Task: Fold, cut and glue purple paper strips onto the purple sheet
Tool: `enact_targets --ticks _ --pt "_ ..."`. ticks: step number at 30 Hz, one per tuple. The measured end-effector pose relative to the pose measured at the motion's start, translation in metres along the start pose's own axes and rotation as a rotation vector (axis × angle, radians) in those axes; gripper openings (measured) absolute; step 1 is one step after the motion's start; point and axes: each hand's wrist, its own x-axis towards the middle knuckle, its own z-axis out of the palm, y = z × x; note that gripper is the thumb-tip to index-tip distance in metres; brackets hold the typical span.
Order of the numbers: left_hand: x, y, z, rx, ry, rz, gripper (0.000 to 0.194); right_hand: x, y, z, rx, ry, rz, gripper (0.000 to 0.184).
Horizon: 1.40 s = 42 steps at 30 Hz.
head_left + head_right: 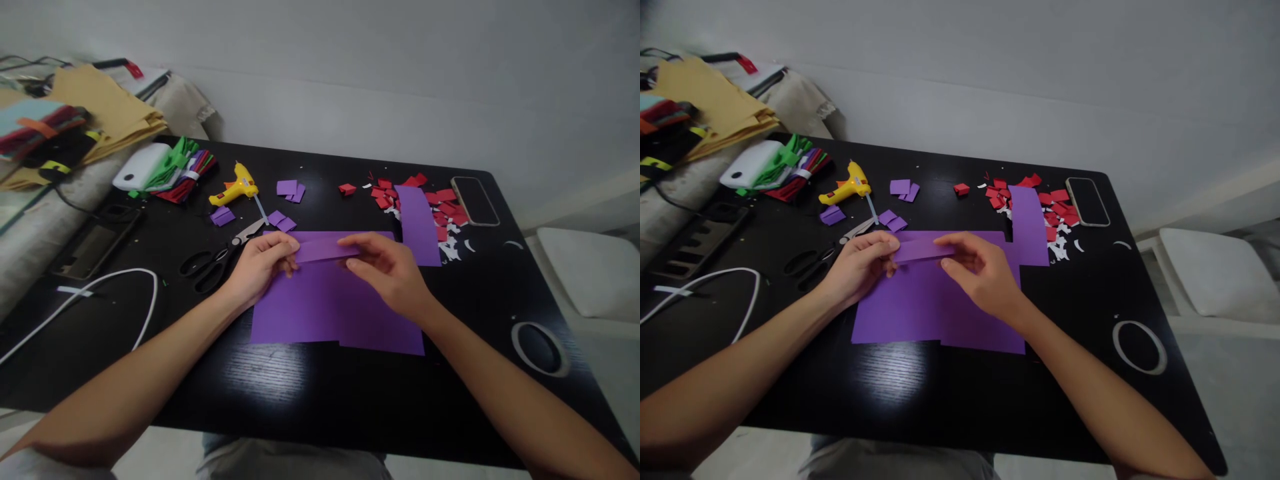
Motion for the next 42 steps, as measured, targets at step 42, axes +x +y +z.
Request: enact_targets --ticks 42 --pt "-0.003 0.000 -0.002 0.216 -0.005 0.173 0.018 0.002 -0.001 -0.009 0.091 -0.081 0.123 0.037"
